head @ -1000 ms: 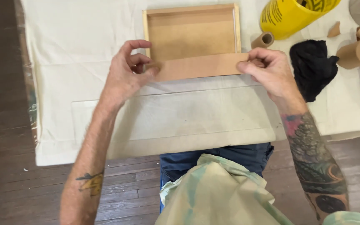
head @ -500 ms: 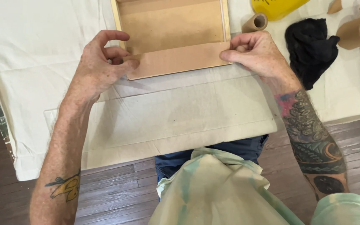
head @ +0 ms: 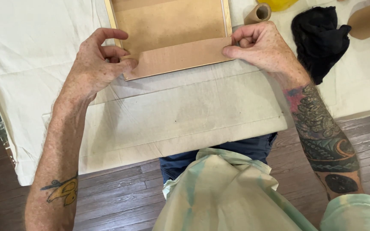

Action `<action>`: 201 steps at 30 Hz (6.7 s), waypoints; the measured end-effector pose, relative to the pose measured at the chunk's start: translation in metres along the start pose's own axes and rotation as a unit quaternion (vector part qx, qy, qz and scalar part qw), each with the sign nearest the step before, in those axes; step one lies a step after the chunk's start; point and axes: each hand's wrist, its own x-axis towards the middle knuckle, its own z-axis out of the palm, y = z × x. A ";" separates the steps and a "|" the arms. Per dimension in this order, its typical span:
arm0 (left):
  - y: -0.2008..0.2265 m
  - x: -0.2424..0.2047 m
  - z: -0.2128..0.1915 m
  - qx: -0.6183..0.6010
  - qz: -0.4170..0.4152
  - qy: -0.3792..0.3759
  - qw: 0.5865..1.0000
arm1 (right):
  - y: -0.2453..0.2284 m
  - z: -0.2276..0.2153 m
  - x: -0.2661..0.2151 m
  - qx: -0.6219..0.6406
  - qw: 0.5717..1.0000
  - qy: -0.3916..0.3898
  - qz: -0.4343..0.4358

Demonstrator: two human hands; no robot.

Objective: Lining and finishing a small wooden box using adhesive material, a brush, and a cloth.

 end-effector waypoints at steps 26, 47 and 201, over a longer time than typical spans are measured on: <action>-0.004 0.002 0.003 0.013 0.016 0.010 1.000 | 0.012 0.002 -0.008 -0.015 0.994 0.001 -0.105; -0.017 0.008 0.002 -0.006 0.024 0.013 1.000 | 0.021 0.004 -0.006 -0.021 0.991 0.011 -0.131; -0.099 -0.049 0.060 0.384 0.361 0.347 0.776 | 0.010 0.065 -0.087 -0.390 0.840 0.173 -0.336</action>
